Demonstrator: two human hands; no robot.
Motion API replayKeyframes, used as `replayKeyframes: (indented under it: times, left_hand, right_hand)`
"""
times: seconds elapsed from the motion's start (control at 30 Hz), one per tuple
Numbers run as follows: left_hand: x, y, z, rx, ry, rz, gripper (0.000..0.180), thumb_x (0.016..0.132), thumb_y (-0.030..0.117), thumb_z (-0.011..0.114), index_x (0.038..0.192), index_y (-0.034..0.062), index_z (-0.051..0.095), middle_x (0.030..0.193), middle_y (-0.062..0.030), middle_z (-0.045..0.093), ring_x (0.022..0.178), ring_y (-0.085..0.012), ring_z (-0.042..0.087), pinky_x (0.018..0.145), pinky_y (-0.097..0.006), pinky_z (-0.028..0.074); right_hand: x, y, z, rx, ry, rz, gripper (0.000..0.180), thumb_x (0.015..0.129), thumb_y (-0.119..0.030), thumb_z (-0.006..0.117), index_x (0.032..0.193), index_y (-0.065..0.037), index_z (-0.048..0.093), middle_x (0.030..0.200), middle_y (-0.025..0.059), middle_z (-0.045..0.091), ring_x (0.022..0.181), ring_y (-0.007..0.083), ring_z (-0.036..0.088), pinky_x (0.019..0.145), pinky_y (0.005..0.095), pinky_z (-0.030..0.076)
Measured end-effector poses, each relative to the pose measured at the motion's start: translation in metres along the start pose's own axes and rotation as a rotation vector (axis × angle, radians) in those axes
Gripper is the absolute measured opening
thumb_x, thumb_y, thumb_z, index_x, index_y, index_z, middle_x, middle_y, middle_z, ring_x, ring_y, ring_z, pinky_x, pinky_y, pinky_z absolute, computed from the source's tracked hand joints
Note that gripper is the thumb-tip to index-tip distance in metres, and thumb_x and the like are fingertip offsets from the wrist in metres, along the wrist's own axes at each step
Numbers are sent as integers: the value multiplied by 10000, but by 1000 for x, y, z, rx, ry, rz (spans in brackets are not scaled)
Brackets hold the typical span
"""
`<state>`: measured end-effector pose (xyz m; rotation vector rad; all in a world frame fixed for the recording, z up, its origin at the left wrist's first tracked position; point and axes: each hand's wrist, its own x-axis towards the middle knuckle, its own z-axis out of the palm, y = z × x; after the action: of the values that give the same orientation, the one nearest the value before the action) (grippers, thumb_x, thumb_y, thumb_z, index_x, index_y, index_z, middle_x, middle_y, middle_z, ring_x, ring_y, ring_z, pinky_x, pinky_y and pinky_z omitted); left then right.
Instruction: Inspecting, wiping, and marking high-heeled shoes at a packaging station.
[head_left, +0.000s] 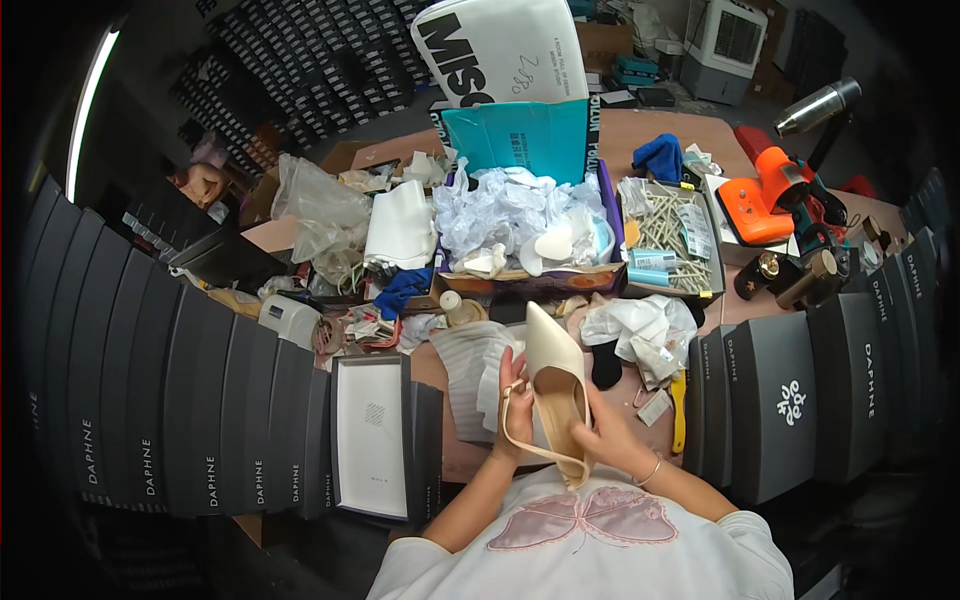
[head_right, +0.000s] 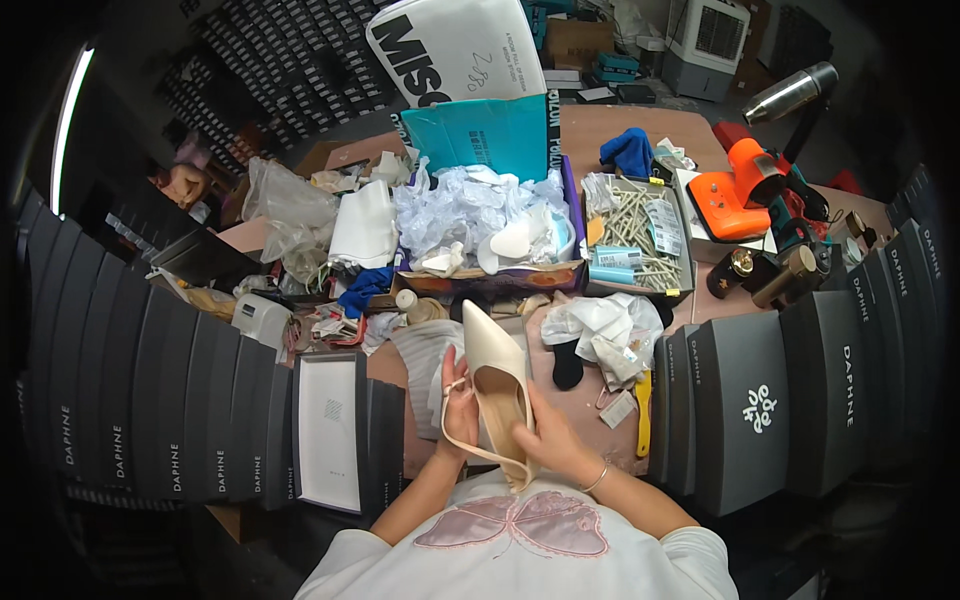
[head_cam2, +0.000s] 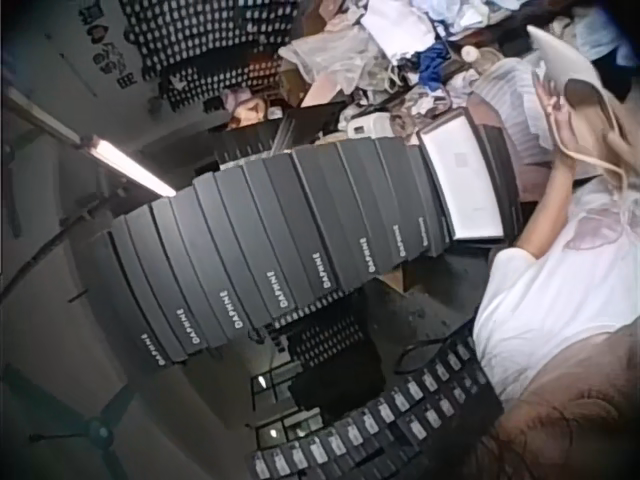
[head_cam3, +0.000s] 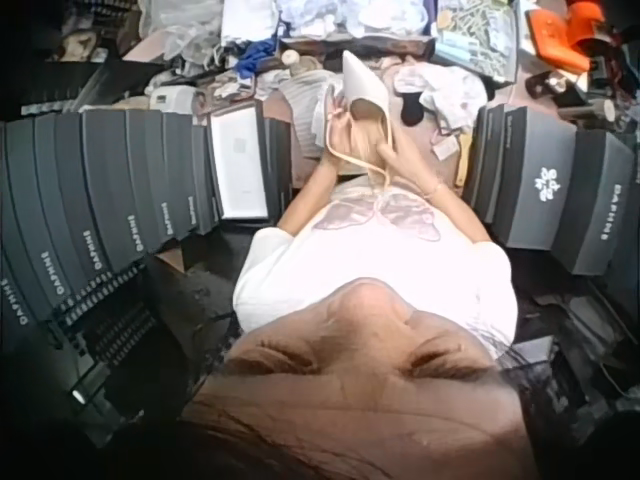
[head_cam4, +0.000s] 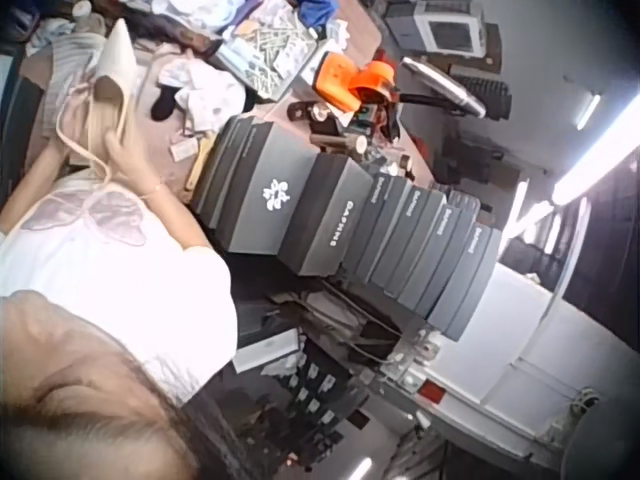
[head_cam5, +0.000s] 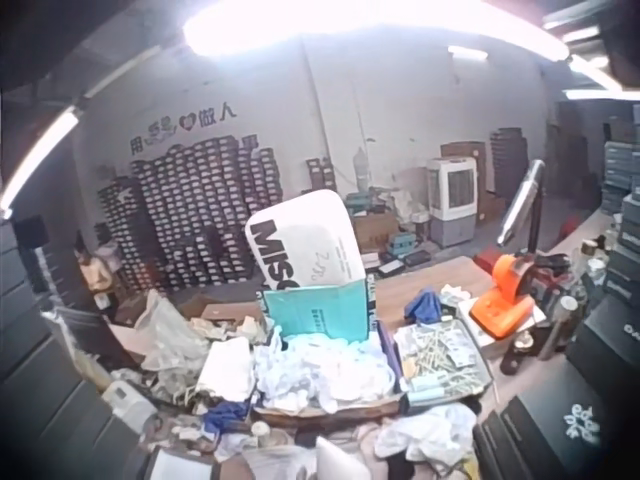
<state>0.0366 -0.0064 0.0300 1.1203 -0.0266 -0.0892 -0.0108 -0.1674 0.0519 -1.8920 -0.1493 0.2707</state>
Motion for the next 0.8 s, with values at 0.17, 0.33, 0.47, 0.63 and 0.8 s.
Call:
replayKeyframes:
  times: [0.17,0.33,0.47,0.63,0.8]
  left_hand:
    - [-7,16,20,-130,-175,8,769,886,404,601,1451,58,210,1277,-153,479,1176,-226,485,1059,-391,350]
    - [-22,-3,22,-123,-298,-88,631,799,335,752,1248,48,413,1220,-151,512,1111,-218,533,1032,-369,404]
    - [-27,-15,25,-161,-330,-148,533,794,299,762,1152,52,454,1176,-139,540,1074,-212,552,986,-354,437]
    - [-30,-31,39,-151,-325,-211,500,793,258,769,1126,46,463,1104,-118,567,1011,-188,564,918,-334,462]
    - [-34,-32,54,31,-275,-238,483,802,262,765,1123,51,473,1022,-71,573,950,-146,550,852,-288,459]
  right_hand:
    - [-41,0,-10,-681,210,-268,776,705,-138,660,1399,3,342,911,171,604,731,332,587,652,419,445]
    - [-76,9,-2,-663,316,-281,798,669,-103,680,1381,47,351,937,172,599,714,318,571,648,390,442]
    - [-89,11,-3,-604,357,-240,758,669,-84,654,1358,68,377,971,213,607,679,346,559,650,416,464]
    - [-104,21,-6,-558,348,-103,724,701,-66,609,1366,68,358,912,221,616,668,364,575,641,427,468]
    - [-109,41,-9,-422,344,-59,689,742,-44,544,1384,62,318,859,259,609,719,407,607,684,457,479]
